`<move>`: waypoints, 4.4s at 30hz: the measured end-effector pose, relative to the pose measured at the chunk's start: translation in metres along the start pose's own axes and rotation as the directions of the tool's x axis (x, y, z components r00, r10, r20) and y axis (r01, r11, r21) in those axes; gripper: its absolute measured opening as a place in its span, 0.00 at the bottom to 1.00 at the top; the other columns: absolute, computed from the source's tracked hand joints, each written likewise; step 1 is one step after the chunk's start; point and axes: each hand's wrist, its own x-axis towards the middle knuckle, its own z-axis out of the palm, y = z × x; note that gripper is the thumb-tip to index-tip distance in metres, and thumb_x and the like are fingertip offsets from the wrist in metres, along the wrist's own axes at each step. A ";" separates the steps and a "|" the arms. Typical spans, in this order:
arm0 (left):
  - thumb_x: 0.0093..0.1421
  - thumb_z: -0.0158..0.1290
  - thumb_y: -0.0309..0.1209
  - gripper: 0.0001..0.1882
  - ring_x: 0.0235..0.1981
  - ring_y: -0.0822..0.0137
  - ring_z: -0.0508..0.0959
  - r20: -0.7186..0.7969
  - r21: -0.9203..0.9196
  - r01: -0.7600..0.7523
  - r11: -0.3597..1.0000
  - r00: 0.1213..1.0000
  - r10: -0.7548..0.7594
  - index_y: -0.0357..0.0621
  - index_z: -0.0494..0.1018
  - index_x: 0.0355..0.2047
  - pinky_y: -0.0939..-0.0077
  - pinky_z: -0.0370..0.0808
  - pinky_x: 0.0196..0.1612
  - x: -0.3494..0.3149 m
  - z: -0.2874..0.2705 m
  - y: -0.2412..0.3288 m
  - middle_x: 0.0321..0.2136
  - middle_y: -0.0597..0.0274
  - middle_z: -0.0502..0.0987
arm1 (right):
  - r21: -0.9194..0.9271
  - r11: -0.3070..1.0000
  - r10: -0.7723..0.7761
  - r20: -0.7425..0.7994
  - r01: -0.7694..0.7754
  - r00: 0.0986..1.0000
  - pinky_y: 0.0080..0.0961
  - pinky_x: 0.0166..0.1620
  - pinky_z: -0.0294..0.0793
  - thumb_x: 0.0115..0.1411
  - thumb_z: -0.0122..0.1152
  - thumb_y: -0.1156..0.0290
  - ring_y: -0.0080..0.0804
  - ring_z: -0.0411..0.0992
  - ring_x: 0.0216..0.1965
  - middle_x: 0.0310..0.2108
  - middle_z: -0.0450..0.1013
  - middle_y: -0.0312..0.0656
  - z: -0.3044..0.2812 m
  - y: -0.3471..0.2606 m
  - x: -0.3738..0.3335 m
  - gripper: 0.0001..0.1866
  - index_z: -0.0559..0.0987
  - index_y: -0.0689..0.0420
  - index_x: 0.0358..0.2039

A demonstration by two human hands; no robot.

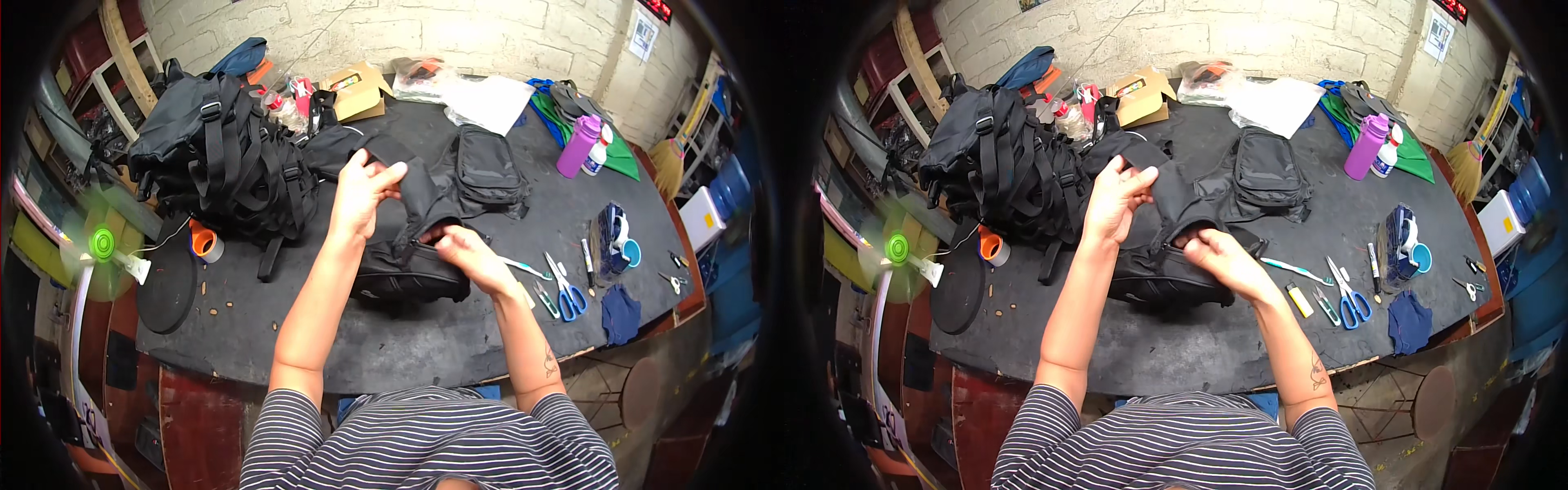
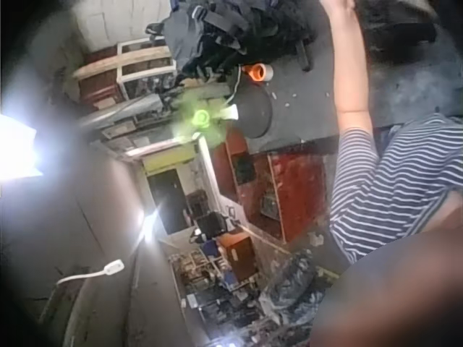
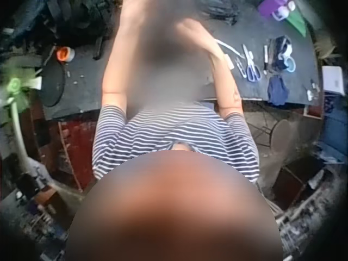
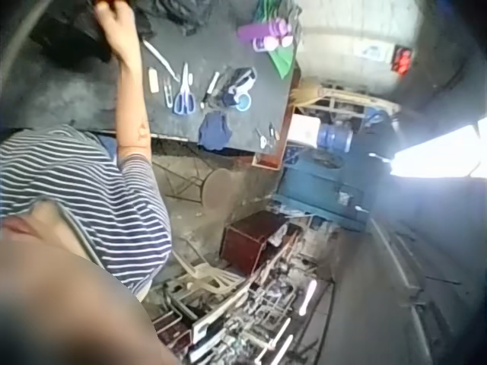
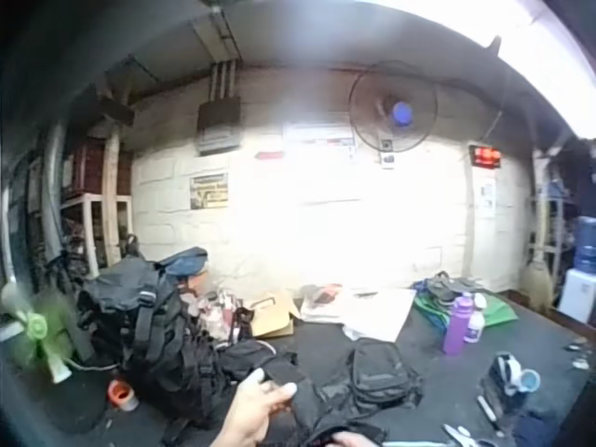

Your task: Finishing and inspecting black leg bags by trimming loose threads with scissors, singeing thread ends with a lighter, and brushing the fabric clean.

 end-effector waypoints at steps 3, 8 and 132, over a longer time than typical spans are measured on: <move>0.48 0.59 0.20 0.21 0.21 0.77 0.73 -0.002 0.208 -0.239 0.949 0.970 0.245 0.40 0.66 0.41 0.83 0.71 0.23 0.004 0.018 0.013 0.25 0.65 0.75 | -0.121 0.991 -0.057 0.060 0.064 0.997 0.25 0.52 0.64 0.57 0.59 0.60 0.32 0.67 0.48 0.45 0.71 0.47 0.013 -0.011 -0.004 0.26 0.68 0.68 0.48; 0.47 0.61 0.22 0.19 0.16 0.72 0.71 -0.096 -0.043 -0.049 0.998 0.994 0.045 0.41 0.65 0.37 0.77 0.69 0.20 0.031 -0.007 0.003 0.23 0.64 0.74 | -0.407 0.898 -0.152 0.071 0.168 0.986 0.26 0.46 0.67 0.57 0.58 0.63 0.31 0.69 0.43 0.41 0.72 0.46 0.010 -0.021 -0.013 0.23 0.68 0.66 0.48; 0.61 0.49 0.40 0.20 0.30 0.72 0.77 -0.025 -0.280 -0.081 0.957 0.997 0.077 0.31 0.73 0.39 0.78 0.75 0.35 -0.065 0.027 -0.031 0.28 0.56 0.79 | 0.973 0.154 0.057 0.166 -0.173 0.984 0.19 0.14 0.46 0.66 0.41 0.59 0.17 0.42 0.08 0.08 0.45 0.25 0.067 0.022 -0.047 0.17 0.64 0.56 0.24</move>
